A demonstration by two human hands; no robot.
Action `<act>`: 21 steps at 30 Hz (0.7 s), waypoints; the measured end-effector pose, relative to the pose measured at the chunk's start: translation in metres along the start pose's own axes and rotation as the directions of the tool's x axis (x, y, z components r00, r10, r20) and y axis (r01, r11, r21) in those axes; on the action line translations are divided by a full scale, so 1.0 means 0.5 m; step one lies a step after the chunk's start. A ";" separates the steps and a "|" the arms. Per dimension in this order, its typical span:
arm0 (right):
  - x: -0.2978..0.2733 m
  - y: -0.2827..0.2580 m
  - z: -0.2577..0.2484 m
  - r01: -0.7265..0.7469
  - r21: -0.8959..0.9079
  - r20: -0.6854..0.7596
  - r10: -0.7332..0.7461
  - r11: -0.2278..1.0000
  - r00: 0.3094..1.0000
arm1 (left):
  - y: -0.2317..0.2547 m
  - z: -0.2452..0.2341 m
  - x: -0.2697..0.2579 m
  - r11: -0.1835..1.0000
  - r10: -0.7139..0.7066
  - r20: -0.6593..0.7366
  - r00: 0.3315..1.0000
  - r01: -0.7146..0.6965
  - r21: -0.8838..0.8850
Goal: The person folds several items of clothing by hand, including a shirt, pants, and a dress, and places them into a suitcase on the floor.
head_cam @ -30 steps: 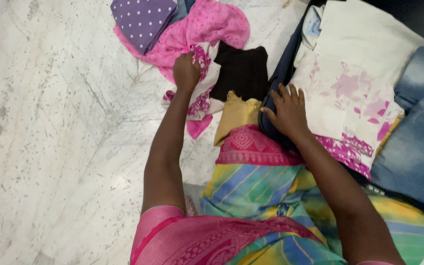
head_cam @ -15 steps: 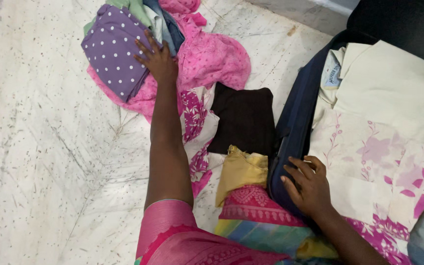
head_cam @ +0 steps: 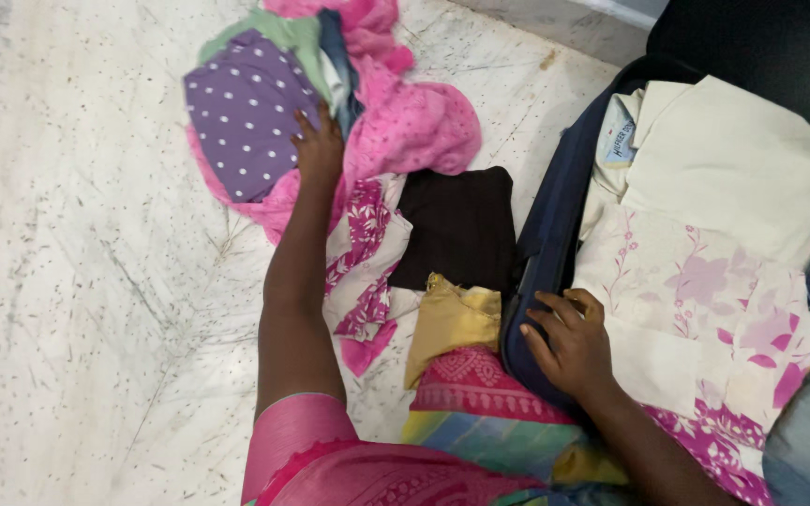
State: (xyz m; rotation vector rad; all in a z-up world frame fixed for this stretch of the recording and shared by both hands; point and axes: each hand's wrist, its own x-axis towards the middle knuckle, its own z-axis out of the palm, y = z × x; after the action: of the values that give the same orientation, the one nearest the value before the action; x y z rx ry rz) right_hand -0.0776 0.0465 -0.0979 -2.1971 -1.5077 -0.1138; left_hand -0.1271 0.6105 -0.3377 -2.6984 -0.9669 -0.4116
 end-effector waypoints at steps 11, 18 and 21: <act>-0.043 0.003 0.014 0.043 -0.012 -0.093 -0.044 0.999 0.995 | 0.269 -0.363 -0.609 0.951 0.258 0.175 0.950 -0.217 -0.222; -0.063 0.027 0.041 0.078 -0.007 -0.135 -0.078 0.997 0.988 | 0.239 -0.559 -0.834 0.856 -0.072 0.193 0.979 0.160 -0.492; -0.068 0.030 0.047 0.066 -0.007 -0.143 -0.066 0.998 0.987 | 0.191 -0.569 -0.832 0.589 -0.460 0.110 0.881 0.396 -0.704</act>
State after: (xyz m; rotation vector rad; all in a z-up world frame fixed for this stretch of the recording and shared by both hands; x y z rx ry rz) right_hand -0.0820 0.0227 -0.1346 -2.0933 -1.5007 -0.2891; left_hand -0.4247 0.2072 -0.2283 -2.9977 -1.7484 -1.2263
